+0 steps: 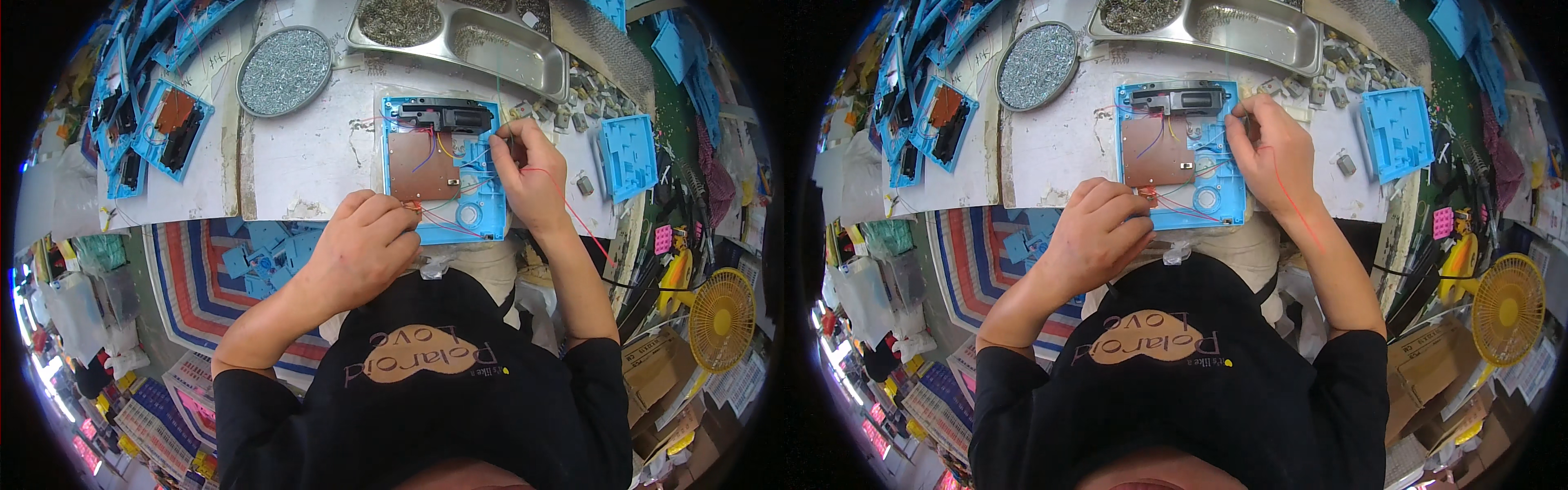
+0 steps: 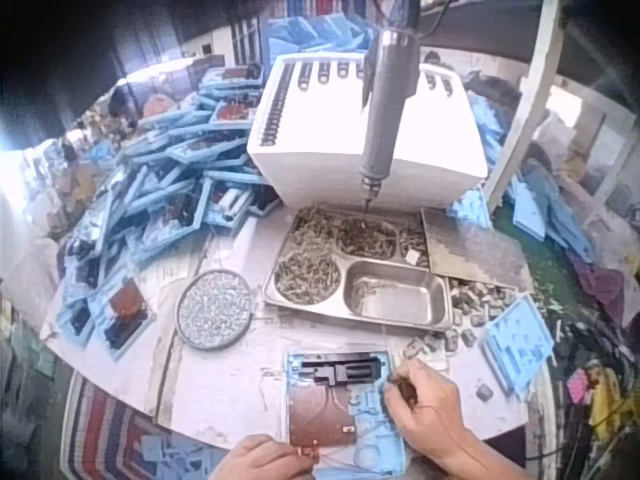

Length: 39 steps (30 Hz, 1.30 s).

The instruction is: Assembling components into a blue electronic housing, including soldering wires and securing the casing with an electric screwdriver.

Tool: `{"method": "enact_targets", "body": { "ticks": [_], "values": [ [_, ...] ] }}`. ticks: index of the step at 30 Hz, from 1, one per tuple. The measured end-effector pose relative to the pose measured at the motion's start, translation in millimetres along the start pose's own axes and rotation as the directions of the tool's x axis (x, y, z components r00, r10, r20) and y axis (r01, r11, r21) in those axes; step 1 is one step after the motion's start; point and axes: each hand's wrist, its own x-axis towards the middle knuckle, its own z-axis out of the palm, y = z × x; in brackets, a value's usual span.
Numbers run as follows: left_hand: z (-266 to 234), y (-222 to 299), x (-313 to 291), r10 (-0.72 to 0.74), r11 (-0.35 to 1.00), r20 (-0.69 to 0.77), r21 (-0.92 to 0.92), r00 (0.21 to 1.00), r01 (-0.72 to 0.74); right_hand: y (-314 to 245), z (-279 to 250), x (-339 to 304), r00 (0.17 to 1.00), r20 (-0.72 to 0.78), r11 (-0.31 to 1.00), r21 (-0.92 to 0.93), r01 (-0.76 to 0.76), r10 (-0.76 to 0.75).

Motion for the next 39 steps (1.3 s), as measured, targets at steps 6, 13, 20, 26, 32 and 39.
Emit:
{"method": "enact_targets", "body": {
  "ticks": [6,13,20,26,32,39],
  "values": [
    [-3,-3,9,-0.035,0.995,0.054,-0.087,0.998,0.040,3,-32,-26,0.975,0.049,0.850,0.483,-0.212,0.216],
    [20,27,23,0.064,0.980,-0.004,-0.188,0.998,-0.063,-64,-67,-61,0.712,0.506,0.862,0.411,0.298,-0.487],
    [22,16,-2,0.172,0.976,-0.070,-0.120,0.983,-0.180,-46,-29,-44,0.804,0.390,0.877,0.018,0.481,-0.449],
    [18,-7,-41,-0.192,0.981,-0.279,-0.054,0.941,0.184,-71,5,-50,0.814,0.358,0.855,-0.074,0.512,-0.457],
    [29,9,-66,-0.229,0.969,0.002,-0.091,0.973,0.228,-80,27,-60,0.809,0.344,0.840,-0.095,0.535,-0.476],
    [-4,-5,-45,-0.113,0.957,0.067,-0.262,0.991,0.127,-74,30,-62,0.829,0.314,0.836,-0.155,0.526,-0.463]
  ]
}}
